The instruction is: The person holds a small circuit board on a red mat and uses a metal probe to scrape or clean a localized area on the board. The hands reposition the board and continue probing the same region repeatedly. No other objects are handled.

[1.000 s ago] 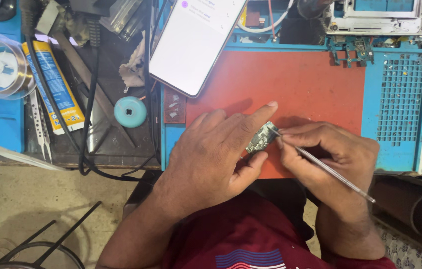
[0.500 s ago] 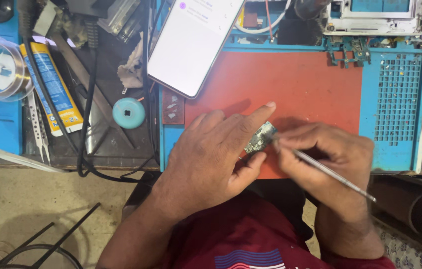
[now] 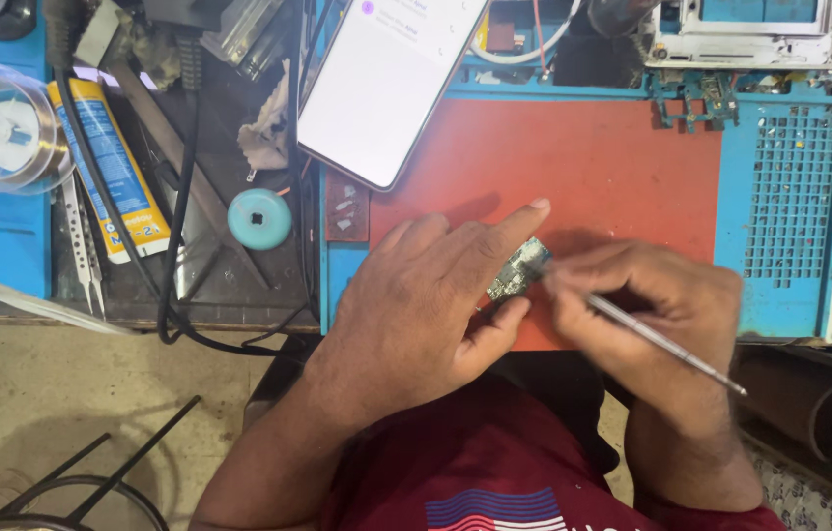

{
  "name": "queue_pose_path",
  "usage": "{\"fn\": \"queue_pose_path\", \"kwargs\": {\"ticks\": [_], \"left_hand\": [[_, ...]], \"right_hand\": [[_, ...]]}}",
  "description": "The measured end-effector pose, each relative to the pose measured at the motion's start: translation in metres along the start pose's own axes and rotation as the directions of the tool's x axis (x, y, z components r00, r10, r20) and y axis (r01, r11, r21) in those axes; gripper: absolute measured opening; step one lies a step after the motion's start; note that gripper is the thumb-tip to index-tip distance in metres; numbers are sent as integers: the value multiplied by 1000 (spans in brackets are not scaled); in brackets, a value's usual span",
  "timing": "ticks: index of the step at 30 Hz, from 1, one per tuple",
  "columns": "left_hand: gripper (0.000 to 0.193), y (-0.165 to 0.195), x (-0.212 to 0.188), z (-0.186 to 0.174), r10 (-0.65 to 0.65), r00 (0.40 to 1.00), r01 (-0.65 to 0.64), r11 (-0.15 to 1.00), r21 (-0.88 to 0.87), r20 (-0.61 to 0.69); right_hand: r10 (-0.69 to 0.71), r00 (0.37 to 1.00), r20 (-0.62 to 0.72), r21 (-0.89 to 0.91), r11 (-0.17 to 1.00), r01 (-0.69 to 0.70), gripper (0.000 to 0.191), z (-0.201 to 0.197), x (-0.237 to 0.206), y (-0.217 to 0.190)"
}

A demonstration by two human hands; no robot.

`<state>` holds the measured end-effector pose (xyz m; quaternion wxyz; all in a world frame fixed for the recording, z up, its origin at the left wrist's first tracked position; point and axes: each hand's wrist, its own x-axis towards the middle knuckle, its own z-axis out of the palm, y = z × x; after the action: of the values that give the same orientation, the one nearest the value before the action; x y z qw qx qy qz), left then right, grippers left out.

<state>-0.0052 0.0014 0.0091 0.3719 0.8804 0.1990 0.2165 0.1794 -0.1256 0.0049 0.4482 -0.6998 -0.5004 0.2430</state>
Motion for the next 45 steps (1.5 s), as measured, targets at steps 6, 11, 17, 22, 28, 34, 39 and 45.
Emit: {"fn": "queue_pose_path", "kwargs": {"ticks": [6, 11, 17, 22, 28, 34, 39, 45], "left_hand": [[71, -1, 0, 0, 14, 1000, -14, 1000, -2, -5], [71, -1, 0, 1, 27, 999, -27, 1000, 3, -19], [72, -1, 0, 2, 25, 1000, -25, 1000, 5, -14], [73, -2, 0, 1, 24, 1000, -23, 1000, 10, -13], [72, -2, 0, 2, 7, 1000, -7, 1000, 7, 2], [71, -2, 0, 3, 28, 999, -27, 1000, 7, -18], [71, -2, 1, 4, 18, 1000, -18, 1000, 4, -6], [71, -1, 0, 1, 16, 1000, -16, 1000, 8, -10]], "right_hand": [[-26, 1000, 8, -32, 999, 26, 14, 0, 1, -3], [-47, 998, 35, 1, 999, 47, 13, 0, -1, -2], [-48, 998, 43, -5, 999, 49, 12, -1, 0, 0], [-22, 1000, 20, -3, 1000, 22, 11, 1, -2, 0], [-59, 998, 12, -84, 995, 59, 11, 2, -1, 3], [-76, 997, 10, -53, 996, 77, 13, 2, -2, 1], [-55, 998, 20, -42, 998, 55, 13, 2, -2, -1], [-53, 999, 9, -45, 998, 53, 12, 4, -3, -2]]}}
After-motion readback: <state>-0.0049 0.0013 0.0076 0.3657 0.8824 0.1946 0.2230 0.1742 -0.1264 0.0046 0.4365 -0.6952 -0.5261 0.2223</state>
